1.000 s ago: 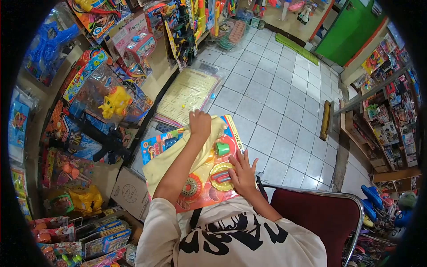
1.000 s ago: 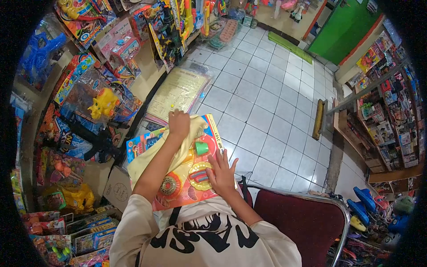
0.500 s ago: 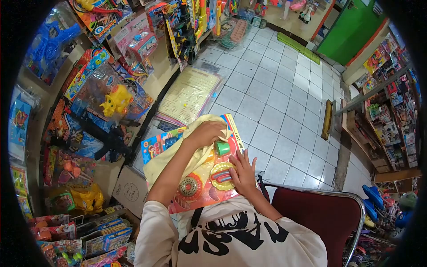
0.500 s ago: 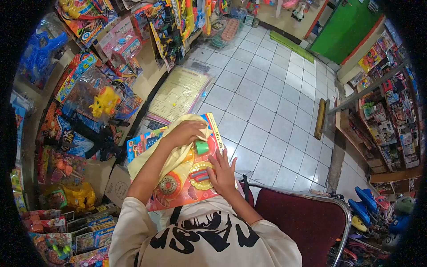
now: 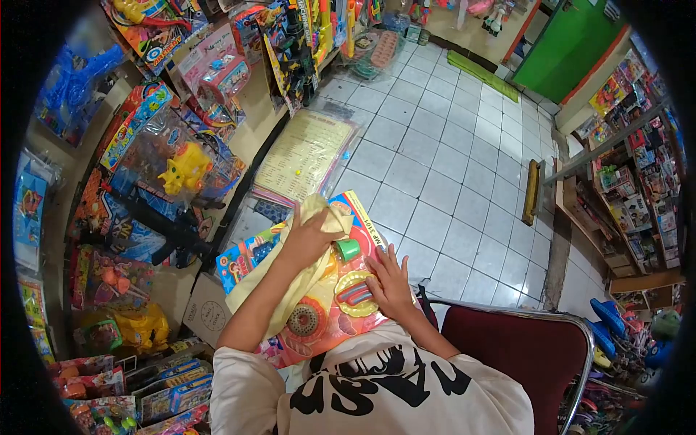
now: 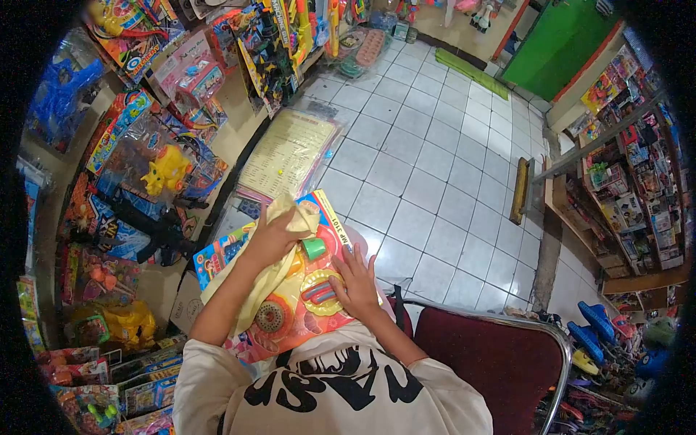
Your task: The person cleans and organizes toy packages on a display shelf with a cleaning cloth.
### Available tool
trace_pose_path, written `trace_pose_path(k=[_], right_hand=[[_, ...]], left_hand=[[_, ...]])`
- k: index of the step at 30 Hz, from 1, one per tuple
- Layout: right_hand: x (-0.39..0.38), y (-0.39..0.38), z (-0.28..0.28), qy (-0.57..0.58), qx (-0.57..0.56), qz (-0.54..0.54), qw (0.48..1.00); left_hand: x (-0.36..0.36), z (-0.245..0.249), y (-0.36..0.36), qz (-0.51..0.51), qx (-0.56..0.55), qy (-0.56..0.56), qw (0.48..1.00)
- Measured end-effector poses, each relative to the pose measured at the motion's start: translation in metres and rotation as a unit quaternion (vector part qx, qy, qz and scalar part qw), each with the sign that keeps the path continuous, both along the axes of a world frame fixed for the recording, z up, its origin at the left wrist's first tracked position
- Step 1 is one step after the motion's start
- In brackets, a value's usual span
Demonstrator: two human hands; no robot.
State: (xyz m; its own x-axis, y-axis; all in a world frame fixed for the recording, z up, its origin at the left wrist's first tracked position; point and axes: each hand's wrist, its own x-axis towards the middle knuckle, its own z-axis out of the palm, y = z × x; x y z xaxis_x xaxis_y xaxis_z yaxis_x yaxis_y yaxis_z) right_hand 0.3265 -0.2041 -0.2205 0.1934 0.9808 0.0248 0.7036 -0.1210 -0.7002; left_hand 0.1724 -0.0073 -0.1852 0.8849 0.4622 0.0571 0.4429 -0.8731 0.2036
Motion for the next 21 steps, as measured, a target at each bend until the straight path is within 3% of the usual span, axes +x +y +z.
trace_pose_path(k=[1, 4, 5, 8, 12, 15, 18, 21], right_hand=[[0.001, 0.000, 0.000, -0.004, 0.004, -0.002, 1.000], [-0.001, 0.001, 0.001, -0.007, 0.011, 0.001, 1.000], [0.000, 0.001, 0.001, -0.003, 0.008, 0.005, 1.000], [-0.001, 0.000, 0.000, 0.002, 0.005, 0.009, 1.000], [-0.001, 0.000, 0.003, 0.007, 0.003, 0.006, 1.000], [-0.001, -0.001, 0.003, -0.006, 0.003, 0.004, 1.000], [-0.001, -0.002, 0.002, -0.016, 0.012, -0.011, 1.000], [0.002, -0.002, 0.000, -0.008, 0.013, -0.025, 1.000]], left_hand=[[-0.005, -0.008, -0.004, -0.007, 0.043, -0.022, 0.999], [-0.015, -0.007, -0.010, 0.040, 0.013, 0.069, 0.997], [-0.020, -0.011, -0.009, 0.026, 0.052, 0.013, 0.998], [-0.021, 0.004, -0.001, -0.004, -0.040, 0.106, 0.994], [-0.021, -0.010, 0.011, -0.040, -0.037, 0.037, 0.998], [-0.014, 0.001, 0.018, -0.053, -0.132, 0.058, 0.988], [-0.011, 0.007, 0.018, -0.039, -0.227, -0.082, 0.970], [-0.003, -0.004, 0.018, 0.043, -0.277, -0.294, 0.914]])
